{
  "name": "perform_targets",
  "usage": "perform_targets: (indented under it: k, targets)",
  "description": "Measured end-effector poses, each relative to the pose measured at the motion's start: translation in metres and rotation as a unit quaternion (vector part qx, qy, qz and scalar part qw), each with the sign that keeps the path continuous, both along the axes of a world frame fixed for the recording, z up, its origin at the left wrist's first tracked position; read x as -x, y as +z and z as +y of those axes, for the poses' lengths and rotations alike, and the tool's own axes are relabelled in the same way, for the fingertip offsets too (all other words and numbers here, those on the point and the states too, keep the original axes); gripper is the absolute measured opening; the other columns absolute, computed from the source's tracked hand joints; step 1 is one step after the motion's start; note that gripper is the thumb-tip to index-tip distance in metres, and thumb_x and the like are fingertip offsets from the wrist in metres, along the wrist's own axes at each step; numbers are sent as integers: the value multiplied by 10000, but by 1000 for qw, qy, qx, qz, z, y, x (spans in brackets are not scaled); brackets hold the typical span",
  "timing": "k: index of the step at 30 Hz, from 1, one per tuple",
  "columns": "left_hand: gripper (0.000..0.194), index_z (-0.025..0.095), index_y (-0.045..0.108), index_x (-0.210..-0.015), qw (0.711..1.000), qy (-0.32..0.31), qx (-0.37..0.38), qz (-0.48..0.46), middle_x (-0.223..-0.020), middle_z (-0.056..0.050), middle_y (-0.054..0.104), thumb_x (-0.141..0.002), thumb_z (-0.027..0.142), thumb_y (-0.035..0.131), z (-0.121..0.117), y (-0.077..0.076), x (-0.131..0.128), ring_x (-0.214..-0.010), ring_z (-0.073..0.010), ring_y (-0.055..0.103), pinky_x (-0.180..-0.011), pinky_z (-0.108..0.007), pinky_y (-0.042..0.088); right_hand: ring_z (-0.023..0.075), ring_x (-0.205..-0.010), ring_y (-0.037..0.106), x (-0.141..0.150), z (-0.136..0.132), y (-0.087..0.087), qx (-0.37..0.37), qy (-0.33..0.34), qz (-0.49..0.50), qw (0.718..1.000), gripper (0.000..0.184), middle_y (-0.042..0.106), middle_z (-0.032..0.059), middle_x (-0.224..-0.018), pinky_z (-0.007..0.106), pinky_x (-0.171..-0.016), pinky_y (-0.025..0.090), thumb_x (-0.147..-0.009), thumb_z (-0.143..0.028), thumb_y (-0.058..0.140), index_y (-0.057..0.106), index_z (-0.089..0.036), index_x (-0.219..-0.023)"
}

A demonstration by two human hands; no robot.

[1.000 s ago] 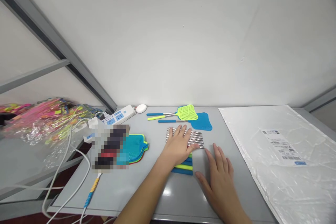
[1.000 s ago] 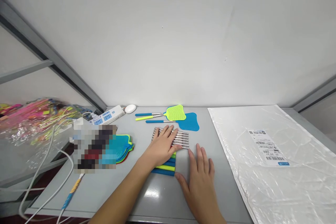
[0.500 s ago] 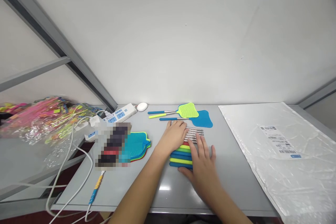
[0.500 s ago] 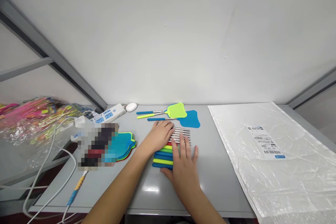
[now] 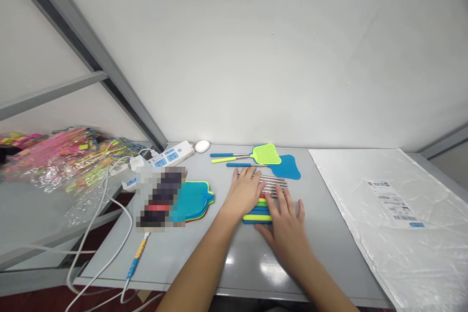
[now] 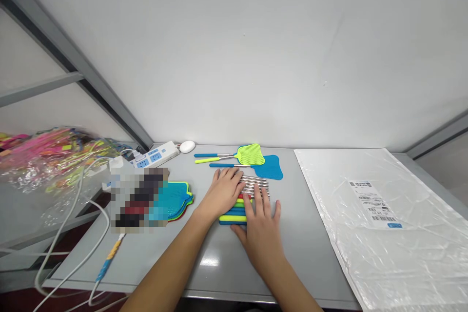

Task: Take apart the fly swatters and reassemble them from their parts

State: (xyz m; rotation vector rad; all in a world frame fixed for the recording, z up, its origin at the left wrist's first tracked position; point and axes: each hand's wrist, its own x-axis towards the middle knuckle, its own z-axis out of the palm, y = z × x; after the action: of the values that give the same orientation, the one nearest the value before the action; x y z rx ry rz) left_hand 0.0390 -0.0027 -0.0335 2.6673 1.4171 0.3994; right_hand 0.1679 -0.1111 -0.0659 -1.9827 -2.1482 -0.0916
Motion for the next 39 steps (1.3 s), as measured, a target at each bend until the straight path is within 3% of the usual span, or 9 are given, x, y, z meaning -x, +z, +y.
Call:
perform_targets:
  k: [3,8,13,17,21,26,31,39]
  targets:
    - [409,199,483,-1355,1000,2,-1,4,-1502,-120,401,-1010,351,323,-11,2,3,-1390,-299,326,-1125,-577,235,354,-1457,177,0,-9,-6,5,-1,-5,1000,681,223,129,-1594,654,-1093,124,-920,-600,406,368,-232,-1492]
    - [519,204,324,-1491,999,-34,-4,13,-1604,-106,211,-1012,402,307,-54,2,16,-1481,-293,152,-1165,-560,189,327,-1469,139,-3,-18,-11,10,7,-9,1000,660,176,69,-1606,640,-1101,133,-951,-541,345,324,-194,-1511]
    - [613,201,297,-1510,998,-54,17,36,-1596,-116,232,-982,508,354,-84,-10,21,-1475,-313,177,-1154,-599,184,311,-1474,116,-6,-21,-8,28,30,-10,999,639,182,14,-1600,641,-1112,112,-916,-328,367,272,-168,-1527]
    - [664,181,291,-1512,998,-54,20,38,-1592,-130,236,-967,553,360,-85,-16,19,-1467,-317,204,-1155,-589,194,311,-1479,102,-7,-25,-8,30,40,-7,999,652,206,20,-1596,649,-1112,108,-901,-307,371,264,-173,-1530]
    - [690,202,224,-1536,998,-49,15,23,-1605,-128,191,-963,555,378,-85,-17,19,-1479,-311,165,-1156,-557,216,309,-1480,109,-11,-32,-13,25,34,4,999,692,221,76,-1592,638,-1118,117,-944,-449,343,208,-125,-1541]
    - [747,176,83,-1557,999,32,6,-5,-1614,-147,127,-971,537,373,-100,-24,29,-1490,-324,94,-1158,-589,166,312,-1479,117,-15,-38,-15,19,32,22,999,796,272,114,-1575,647,-1119,115,-948,-602,295,134,-109,-1551]
    - [747,168,-39,-1553,995,83,41,-39,-1603,-121,199,-994,470,353,-112,-28,39,-1493,-281,98,-1171,-542,189,310,-1486,83,-14,-36,-13,43,40,37,998,844,251,119,-1583,644,-1123,121,-936,-651,264,57,-120,-1559]
    - [732,164,-25,-1554,993,81,73,-47,-1592,-128,230,-998,485,328,-109,-25,36,-1490,-278,120,-1176,-548,174,317,-1484,89,-12,-33,-9,73,45,50,995,837,206,112,-1593,629,-1130,105,-938,-658,236,73,-123,-1560]
